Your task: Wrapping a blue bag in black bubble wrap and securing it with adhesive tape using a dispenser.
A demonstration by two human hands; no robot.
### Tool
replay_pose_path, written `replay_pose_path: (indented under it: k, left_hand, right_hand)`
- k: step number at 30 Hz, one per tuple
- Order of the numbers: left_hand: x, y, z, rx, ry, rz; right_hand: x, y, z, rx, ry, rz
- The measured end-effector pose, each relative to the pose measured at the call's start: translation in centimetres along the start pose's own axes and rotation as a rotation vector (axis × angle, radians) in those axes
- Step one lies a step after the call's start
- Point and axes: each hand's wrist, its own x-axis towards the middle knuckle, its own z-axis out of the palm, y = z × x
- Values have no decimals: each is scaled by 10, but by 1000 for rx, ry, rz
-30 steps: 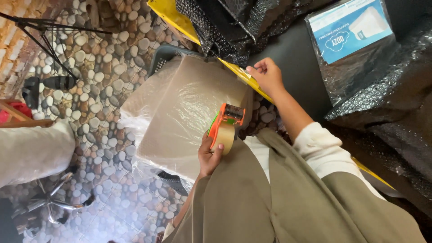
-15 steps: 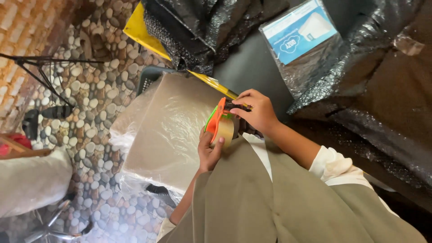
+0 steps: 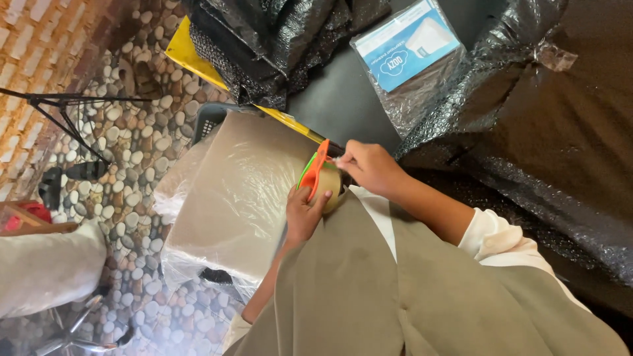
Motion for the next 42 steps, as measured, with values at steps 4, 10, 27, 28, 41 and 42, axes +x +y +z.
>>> replay_pose_path:
  k: [4, 10, 27, 28, 41, 42]
  left_hand:
    - [-5, 22, -7, -46, -64, -277]
    - [-15, 25, -2, -51, -119, -321]
    - [-13, 78, -28, -532, -102, 38]
    - [-13, 75, -31, -531, -101, 33]
    - [5, 64, -70, -241, 169, 489]
    - [5, 63, -73, -207, 198, 505]
  right_hand:
    - [0, 0, -10, -32, -41, -18]
    - [-4, -7, -60, 237, -113, 163]
    - [41, 94, -54, 894, -148, 344]
    - [41, 98, -40, 896, -151, 347]
    - [40, 79, 84, 1542, -606, 894]
    - [42, 83, 91, 1513, -630, 924]
